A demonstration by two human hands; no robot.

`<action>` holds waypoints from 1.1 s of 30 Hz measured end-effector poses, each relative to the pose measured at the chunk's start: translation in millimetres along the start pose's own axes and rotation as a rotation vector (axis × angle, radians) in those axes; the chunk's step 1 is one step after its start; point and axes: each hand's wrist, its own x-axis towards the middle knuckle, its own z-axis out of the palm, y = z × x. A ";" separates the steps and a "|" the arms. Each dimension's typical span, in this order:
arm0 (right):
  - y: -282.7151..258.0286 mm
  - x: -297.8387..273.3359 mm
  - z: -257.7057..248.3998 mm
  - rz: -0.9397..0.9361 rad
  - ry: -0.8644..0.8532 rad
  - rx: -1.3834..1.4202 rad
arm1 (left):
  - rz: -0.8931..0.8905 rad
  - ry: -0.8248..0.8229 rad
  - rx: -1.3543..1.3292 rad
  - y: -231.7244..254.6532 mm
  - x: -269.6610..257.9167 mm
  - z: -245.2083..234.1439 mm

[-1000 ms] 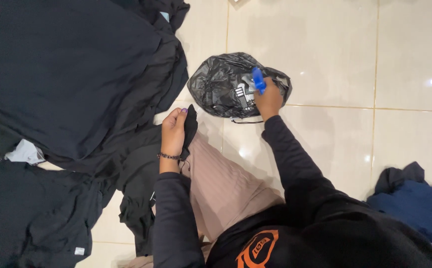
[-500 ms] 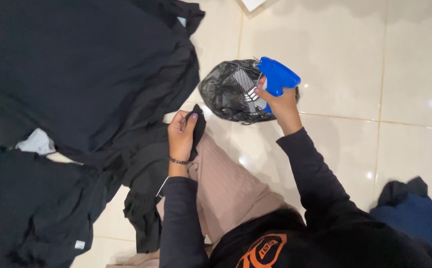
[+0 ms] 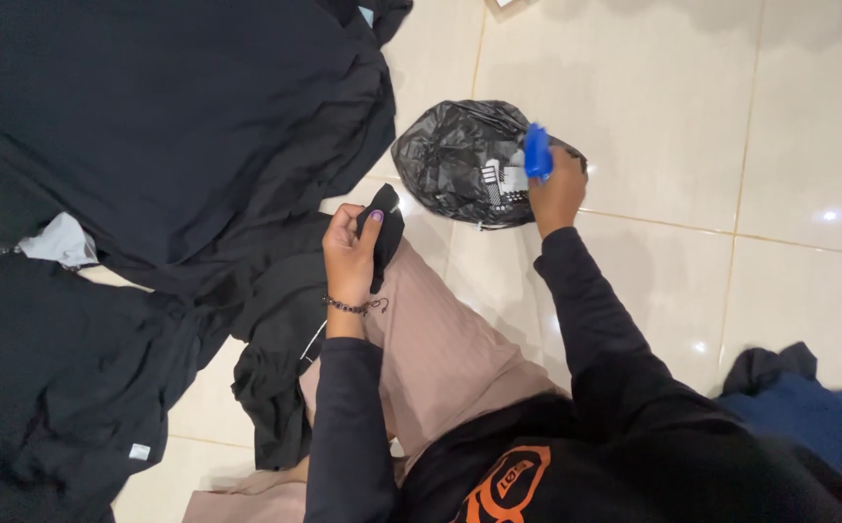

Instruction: Attaching tags to black t-shirts using a tagging gun while sitting on the floor of a stockroom.

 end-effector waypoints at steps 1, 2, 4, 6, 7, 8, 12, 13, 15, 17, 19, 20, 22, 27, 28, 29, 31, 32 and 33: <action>5.0 -2.3 5.1 0.006 0.001 -0.003 | -0.003 -0.006 0.000 0.9 -0.5 0.7; 8.8 -3.7 11.5 0.055 -0.072 0.055 | -0.001 -0.007 0.000 1.8 -0.8 0.6; 16.4 -2.3 25.6 0.105 -0.147 0.115 | 0.000 -0.006 0.002 0.9 0.0 -1.6; 25.2 3.7 39.1 0.058 -0.270 0.136 | 0.001 -0.015 -0.017 -2.6 2.5 -4.1; 25.9 3.6 46.6 0.060 -0.270 0.135 | 0.000 -0.016 -0.017 -2.9 2.3 -4.5; 26.3 4.2 54.0 0.027 -0.270 0.005 | 0.011 -0.014 -0.024 -3.1 2.0 -4.7; 20.2 2.2 56.7 -0.043 -0.272 -0.173 | 0.015 0.011 -0.042 0.6 -0.8 -4.3; 19.3 4.3 56.9 -0.050 -0.274 -0.172 | 0.017 0.018 -0.042 0.5 1.2 -4.6; 21.9 2.5 55.1 -0.052 -0.266 -0.153 | 0.023 0.011 -0.050 -1.6 1.6 -4.9; 23.0 2.0 52.3 -0.068 -0.258 -0.146 | 0.029 0.005 -0.050 -1.9 2.3 -5.3; 24.7 0.4 45.6 -0.084 -0.253 -0.140 | 0.033 -0.001 -0.050 -1.1 1.2 -4.9; 24.9 0.5 41.6 -0.074 -0.251 -0.083 | 0.022 0.005 -0.052 0.2 0.7 -4.6; 25.4 1.5 34.3 -0.063 -0.248 -0.027 | 0.011 0.011 -0.054 2.6 -0.5 -4.3; 33.8 9.9 29.0 -0.090 -0.216 -0.018 | 0.014 0.001 -0.086 0.1 0.0 -4.5; 37.4 10.5 35.6 -0.090 -0.214 -0.018 | 0.015 0.000 -0.086 -0.7 0.1 -4.7; 40.9 11.0 42.2 -0.106 -0.262 -0.059 | 0.014 -0.002 -0.086 -1.5 0.1 -5.1; 41.1 10.7 49.1 -0.125 -0.308 -0.101 | 0.015 -0.004 -0.087 -1.0 -0.2 -4.4; 37.4 8.7 50.2 -0.155 -0.305 -0.150 | 0.015 -0.002 -0.084 0.5 -0.8 -4.2; 33.5 6.8 51.3 -0.186 -0.301 -0.199 | 0.015 0.001 -0.080 2.0 -1.1 -4.1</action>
